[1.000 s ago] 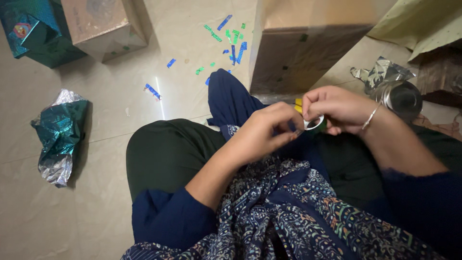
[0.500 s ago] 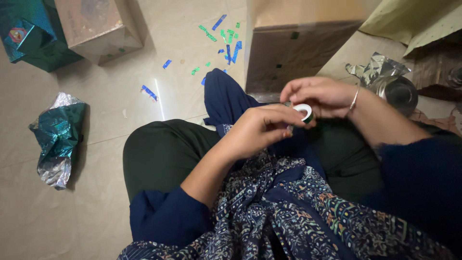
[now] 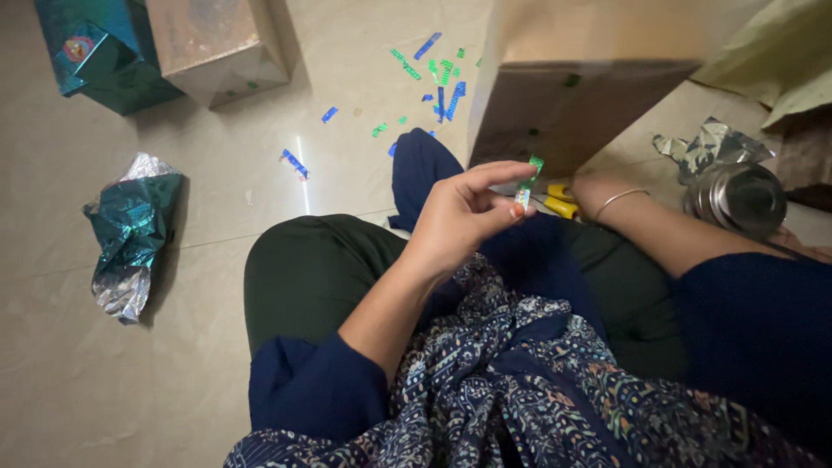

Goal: The person wraps a small cardboard box with clear plastic wrap and secures it with green tape. They use scissors to cut the tape and repeatedly adjust the plastic wrap to cover the box.

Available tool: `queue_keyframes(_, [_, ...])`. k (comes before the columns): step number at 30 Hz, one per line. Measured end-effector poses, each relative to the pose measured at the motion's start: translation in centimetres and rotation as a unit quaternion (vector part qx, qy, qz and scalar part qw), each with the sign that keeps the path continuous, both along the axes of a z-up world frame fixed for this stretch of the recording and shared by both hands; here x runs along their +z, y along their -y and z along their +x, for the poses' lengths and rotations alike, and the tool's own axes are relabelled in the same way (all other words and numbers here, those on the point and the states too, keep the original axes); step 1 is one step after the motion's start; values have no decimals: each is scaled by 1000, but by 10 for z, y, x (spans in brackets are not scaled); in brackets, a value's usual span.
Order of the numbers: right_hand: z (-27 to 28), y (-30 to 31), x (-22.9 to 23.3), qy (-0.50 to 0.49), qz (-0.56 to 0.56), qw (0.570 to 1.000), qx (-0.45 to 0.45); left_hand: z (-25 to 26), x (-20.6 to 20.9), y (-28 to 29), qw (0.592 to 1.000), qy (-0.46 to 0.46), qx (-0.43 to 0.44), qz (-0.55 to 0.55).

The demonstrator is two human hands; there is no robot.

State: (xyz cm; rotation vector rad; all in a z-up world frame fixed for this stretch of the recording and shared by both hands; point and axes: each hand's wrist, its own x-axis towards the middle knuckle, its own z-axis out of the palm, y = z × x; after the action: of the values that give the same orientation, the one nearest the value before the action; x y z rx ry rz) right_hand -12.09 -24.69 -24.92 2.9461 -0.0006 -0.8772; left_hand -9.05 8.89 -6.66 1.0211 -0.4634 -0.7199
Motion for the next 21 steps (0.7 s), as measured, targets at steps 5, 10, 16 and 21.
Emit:
queue_keyframes(5, [2, -5, -1, -25, -36, 999, 14, 5, 7, -7, 998, 55, 31, 16])
queue_keyframes(10, [11, -7, -6, -8, -33, 999, -6, 13, 9, -13, 991, 123, 37, 39])
queue_keyframes(16, [14, -25, 38, -68, -19, 997, 24, 32, 7, -30, 987, 144, 55, 53])
queue_keyframes(21, [-5, -27, 126, -83, -68, 993, -39, 46, 11, -44, 981, 149, 84, 95])
